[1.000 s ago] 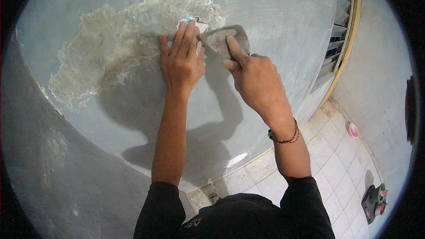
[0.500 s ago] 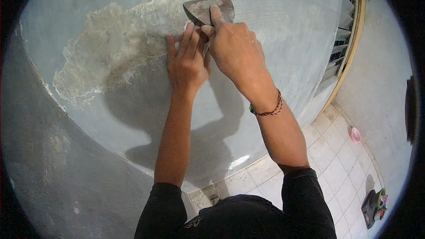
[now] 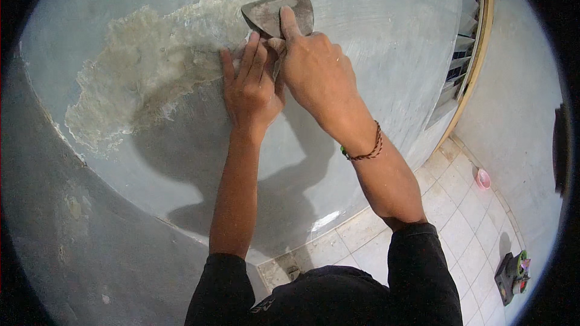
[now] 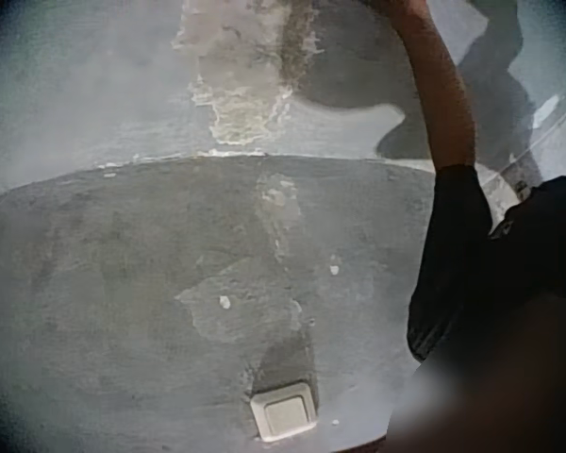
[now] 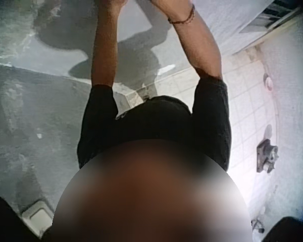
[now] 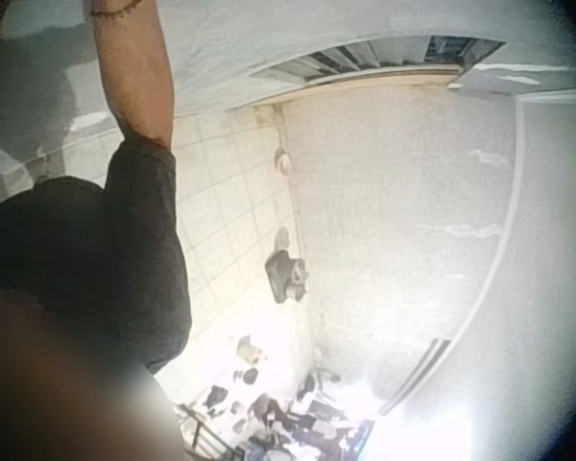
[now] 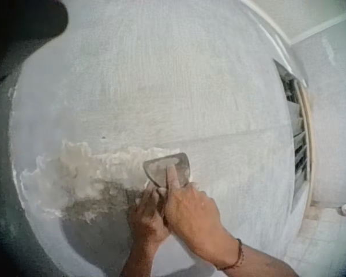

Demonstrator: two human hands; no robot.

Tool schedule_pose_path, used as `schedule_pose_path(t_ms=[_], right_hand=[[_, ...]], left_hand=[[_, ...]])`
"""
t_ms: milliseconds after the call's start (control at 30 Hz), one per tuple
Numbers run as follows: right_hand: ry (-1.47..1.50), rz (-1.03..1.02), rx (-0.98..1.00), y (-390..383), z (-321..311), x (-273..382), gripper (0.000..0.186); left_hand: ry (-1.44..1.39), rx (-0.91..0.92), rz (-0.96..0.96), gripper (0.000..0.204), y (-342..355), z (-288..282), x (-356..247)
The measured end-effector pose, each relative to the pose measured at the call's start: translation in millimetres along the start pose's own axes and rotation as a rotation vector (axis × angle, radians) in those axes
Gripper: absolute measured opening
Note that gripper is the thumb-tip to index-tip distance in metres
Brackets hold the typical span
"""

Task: The person is using a scraper and a sponge to repair or patch a damaged section of a wall.

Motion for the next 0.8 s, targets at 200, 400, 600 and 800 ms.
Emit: schedule_pose_path(t_ms=[200,400,600,800], right_hand=[[0.007,0.008,-0.002,2.3,3.2,1.5,0.043],[0.042,-0.028,-0.026,3.6,3.5,0.5,0.043],[0.02,0.003,-0.032,-0.3,4.1,4.3,0.047],[0.051,-0.002,0.019,4.6,5.7,-2.7,0.05]], left_hand=[[-0.009,-0.053,0.017,0.039,2.0,-4.4,1.3],[-0.009,-0.032,0.016,0.038,1.2,-2.9,0.6],[-0.007,-0.042,-0.007,0.035,-0.5,-3.1,1.6],[-0.022,-0.054,0.003,0.035,0.0,-2.6,-2.6]])
Point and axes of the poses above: each hand's wrist, its own y-axis towards the middle knuckle, its own z-axis out of the palm, x = y × z, the point moved 3 cm from there along y, towards the middle knuckle, and after that the axes turned 10 degrees about z, right-handed, at the moved point
